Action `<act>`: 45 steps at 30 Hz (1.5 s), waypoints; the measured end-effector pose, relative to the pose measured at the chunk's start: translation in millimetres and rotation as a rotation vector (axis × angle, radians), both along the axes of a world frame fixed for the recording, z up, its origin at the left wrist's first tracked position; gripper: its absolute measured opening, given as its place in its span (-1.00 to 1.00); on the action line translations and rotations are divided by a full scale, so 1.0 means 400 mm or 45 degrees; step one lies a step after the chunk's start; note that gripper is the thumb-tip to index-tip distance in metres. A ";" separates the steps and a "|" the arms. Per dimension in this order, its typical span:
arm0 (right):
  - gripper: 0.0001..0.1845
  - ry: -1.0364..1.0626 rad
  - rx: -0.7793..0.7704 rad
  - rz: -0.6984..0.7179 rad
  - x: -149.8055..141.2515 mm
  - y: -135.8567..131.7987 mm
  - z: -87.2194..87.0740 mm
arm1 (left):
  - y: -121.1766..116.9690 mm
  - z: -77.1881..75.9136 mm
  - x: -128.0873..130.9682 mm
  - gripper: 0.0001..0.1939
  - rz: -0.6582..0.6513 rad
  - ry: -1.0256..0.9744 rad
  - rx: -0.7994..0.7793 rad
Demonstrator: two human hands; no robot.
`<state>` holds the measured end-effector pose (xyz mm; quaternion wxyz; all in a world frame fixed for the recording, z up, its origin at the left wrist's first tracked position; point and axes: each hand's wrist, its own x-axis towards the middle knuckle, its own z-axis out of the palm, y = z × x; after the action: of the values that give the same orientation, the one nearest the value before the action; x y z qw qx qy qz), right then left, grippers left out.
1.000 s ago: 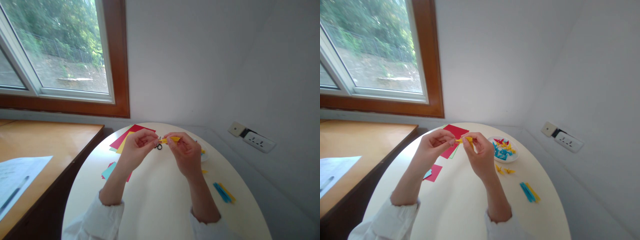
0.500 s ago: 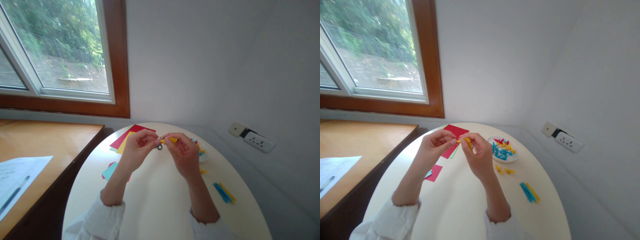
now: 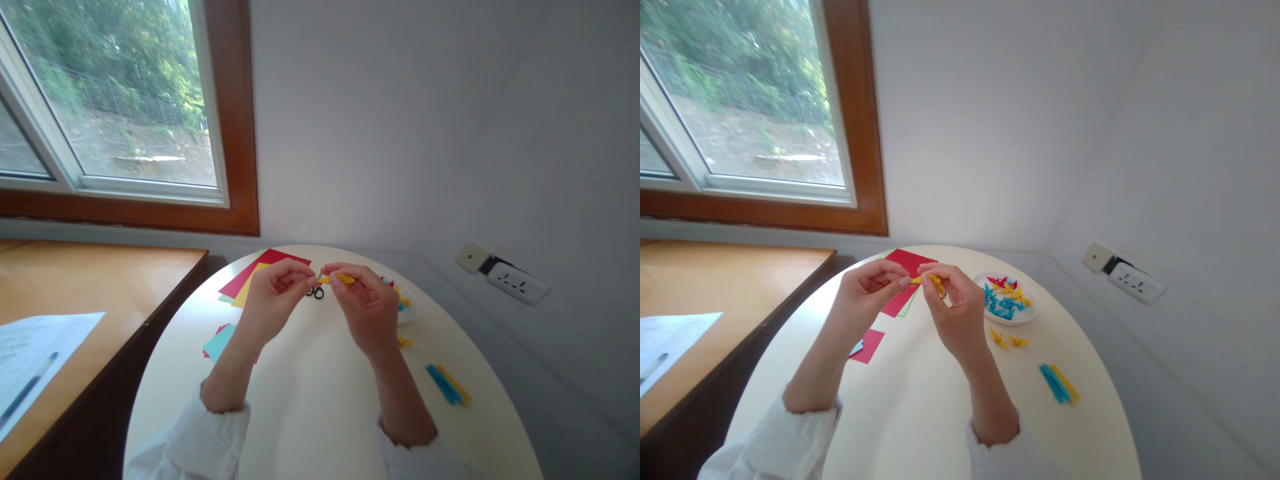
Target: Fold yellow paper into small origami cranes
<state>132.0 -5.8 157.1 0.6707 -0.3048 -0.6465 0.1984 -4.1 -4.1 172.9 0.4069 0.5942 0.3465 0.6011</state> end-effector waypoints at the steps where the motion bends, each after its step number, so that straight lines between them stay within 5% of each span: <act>1: -0.96 0.003 -0.001 -0.001 0.001 0.000 -0.001 | 0.000 0.001 0.000 -0.88 0.002 0.006 0.005; 24: -0.94 0.018 0.016 -0.029 -0.002 0.002 -0.010 | -0.001 -0.006 0.007 -0.87 0.070 0.045 0.047; 38: -0.94 -0.096 0.080 -0.214 0.007 0.020 -0.013 | -0.012 -0.014 0.020 -0.96 0.337 0.089 0.222; 45: -0.95 -0.058 0.107 -0.206 0.005 0.020 -0.014 | -0.015 -0.013 0.026 -0.95 0.341 0.069 0.228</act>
<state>133.9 2.1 151.7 0.6819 -0.3319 -0.6426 0.1092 6.1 -10.0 167.6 0.2590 0.5926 0.3785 0.6622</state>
